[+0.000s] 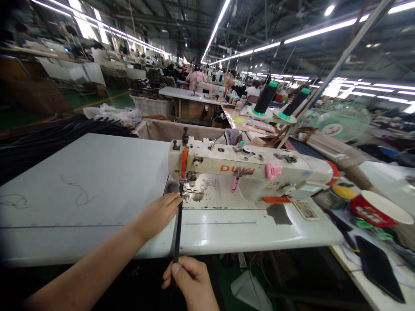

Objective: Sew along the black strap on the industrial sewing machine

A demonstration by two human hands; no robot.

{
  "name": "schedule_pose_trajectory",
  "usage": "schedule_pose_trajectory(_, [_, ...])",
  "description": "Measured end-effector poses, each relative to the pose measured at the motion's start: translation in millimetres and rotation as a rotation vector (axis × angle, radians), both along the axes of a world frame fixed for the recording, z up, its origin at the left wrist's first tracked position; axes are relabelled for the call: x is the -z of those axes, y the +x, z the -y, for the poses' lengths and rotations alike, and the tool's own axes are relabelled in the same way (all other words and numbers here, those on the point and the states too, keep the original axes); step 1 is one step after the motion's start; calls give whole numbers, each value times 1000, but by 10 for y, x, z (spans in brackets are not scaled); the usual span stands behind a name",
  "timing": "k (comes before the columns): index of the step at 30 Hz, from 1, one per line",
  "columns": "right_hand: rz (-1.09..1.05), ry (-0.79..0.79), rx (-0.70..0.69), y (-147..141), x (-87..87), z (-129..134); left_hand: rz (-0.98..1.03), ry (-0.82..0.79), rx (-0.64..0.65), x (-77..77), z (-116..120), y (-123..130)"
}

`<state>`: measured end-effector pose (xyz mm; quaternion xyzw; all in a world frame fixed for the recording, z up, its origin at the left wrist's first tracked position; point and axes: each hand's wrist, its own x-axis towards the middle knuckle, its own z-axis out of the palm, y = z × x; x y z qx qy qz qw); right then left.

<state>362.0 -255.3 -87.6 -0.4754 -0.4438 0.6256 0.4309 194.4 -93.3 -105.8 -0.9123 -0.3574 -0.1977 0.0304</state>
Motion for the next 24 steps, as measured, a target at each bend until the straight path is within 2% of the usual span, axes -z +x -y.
schedule_pose_trajectory(4, [19, 43, -20, 7, -25, 0, -61, -12, 32, -51, 23, -9])
schedule_pose_trajectory(11, [125, 210, 23, -13, 147, -2, -39, -28, 47, -58, 12, -11])
schedule_pose_trajectory(18, [-70, -67, 59, -99, -5, -13, -32, -60, 30, -78, 16, -15])
schedule_pose_trajectory(24, [32, 13, 48, -74, -46, 9, -2, -13, 11, -102, 23, -14])
